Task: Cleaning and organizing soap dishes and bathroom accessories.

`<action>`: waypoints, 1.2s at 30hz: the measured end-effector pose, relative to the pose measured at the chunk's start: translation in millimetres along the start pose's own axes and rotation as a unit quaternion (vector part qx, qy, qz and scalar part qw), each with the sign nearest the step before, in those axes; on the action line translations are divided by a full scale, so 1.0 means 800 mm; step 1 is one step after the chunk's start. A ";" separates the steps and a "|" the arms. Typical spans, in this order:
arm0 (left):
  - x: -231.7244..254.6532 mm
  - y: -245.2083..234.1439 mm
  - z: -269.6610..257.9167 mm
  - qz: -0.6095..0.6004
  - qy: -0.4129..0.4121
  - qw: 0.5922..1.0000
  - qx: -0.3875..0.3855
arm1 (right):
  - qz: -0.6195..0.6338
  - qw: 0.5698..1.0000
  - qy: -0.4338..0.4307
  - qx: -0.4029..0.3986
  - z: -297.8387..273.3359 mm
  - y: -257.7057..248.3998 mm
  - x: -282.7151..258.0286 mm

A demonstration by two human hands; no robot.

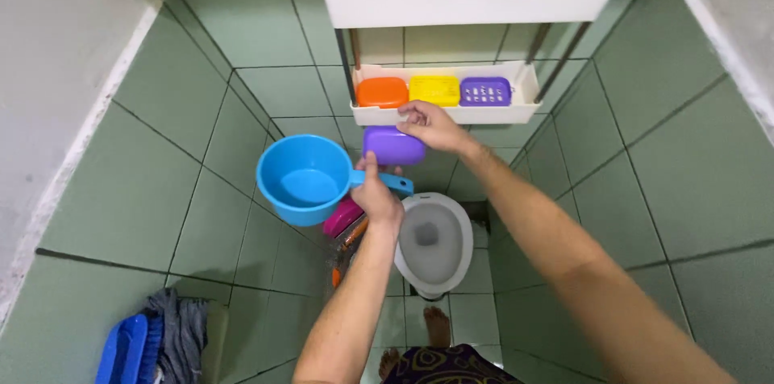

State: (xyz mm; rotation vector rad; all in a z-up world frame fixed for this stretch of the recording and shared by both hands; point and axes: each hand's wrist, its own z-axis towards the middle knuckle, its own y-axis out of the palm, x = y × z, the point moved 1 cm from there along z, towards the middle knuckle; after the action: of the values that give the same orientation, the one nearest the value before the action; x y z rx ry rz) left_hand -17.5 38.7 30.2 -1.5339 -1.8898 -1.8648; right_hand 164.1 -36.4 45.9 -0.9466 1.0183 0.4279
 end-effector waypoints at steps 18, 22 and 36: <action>0.001 -0.005 -0.038 0.059 -0.049 0.995 -0.061 | 0.043 0.939 0.126 0.317 0.072 -0.126 0.060; -0.011 -0.005 -0.023 0.044 -0.046 0.998 -0.030 | -0.150 0.922 0.215 0.286 0.055 -0.118 0.002; -0.025 -0.003 -0.080 0.077 -0.099 0.990 -0.059 | -0.127 0.944 -0.109 0.284 -0.096 0.057 -0.075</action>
State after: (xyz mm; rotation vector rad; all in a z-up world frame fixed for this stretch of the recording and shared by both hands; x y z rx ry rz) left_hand -44.9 -22.2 31.6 -1.9092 -1.7008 -1.8466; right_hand 62.6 -68.5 62.1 -0.4839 0.7409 0.0107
